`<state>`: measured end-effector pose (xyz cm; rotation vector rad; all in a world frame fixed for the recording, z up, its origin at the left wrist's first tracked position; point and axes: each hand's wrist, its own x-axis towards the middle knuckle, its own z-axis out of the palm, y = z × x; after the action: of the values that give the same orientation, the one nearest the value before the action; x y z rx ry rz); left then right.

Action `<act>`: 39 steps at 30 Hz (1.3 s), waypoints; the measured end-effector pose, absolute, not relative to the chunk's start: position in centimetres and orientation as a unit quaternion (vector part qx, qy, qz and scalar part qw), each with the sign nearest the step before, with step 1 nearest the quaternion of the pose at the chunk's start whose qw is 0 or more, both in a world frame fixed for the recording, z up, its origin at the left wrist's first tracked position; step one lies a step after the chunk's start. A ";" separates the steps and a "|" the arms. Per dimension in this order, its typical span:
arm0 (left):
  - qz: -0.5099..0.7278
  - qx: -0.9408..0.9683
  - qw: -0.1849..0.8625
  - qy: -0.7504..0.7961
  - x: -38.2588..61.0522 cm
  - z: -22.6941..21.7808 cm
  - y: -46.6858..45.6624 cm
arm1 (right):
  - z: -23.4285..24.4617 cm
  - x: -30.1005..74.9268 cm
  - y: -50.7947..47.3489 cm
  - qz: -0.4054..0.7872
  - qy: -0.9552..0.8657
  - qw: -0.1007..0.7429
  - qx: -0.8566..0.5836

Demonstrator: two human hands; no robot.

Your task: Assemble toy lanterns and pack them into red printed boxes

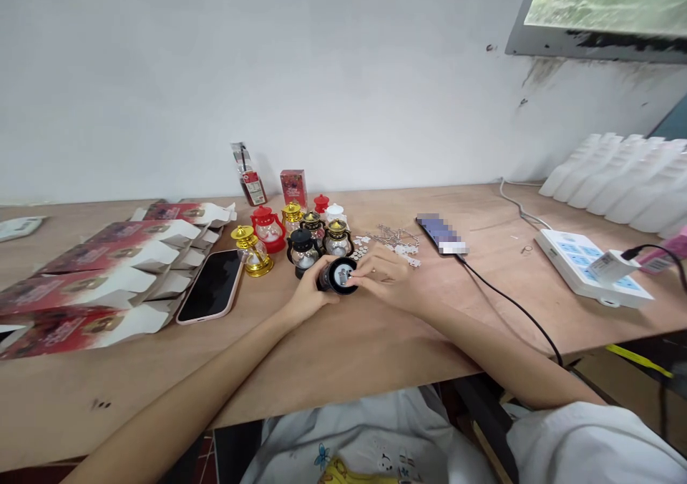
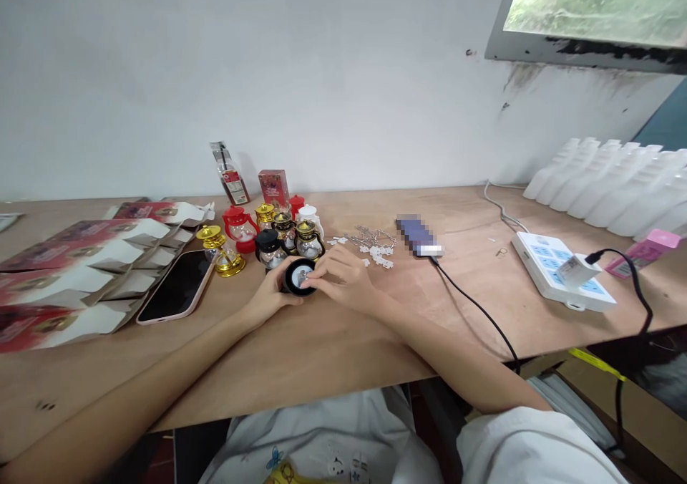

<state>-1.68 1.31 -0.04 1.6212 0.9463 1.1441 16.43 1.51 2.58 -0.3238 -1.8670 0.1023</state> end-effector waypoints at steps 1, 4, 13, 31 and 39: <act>0.461 0.663 0.449 0.383 -1.7 0.0 1.3 | 2.6 16.4 1.5 0.028 -0.808 0.572 -0.137; 0.454 0.675 0.439 0.382 -1.7 0.0 1.3 | 2.5 16.5 1.5 -0.012 -0.830 0.537 -0.151; 0.464 0.660 0.457 0.373 -1.7 -0.3 1.4 | 2.5 17.3 2.2 -0.023 -0.811 0.540 -0.224; 0.462 0.667 0.458 0.362 -1.7 -0.5 1.4 | 1.1 19.9 7.4 0.027 -0.855 0.160 -0.493; 0.459 0.667 0.464 0.360 -1.6 -0.3 1.3 | 1.0 20.0 7.5 0.052 -0.852 0.182 -0.488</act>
<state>-1.57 1.25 -0.34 1.6392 0.8840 1.1278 19.96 7.47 0.99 -1.3767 -2.4053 0.1472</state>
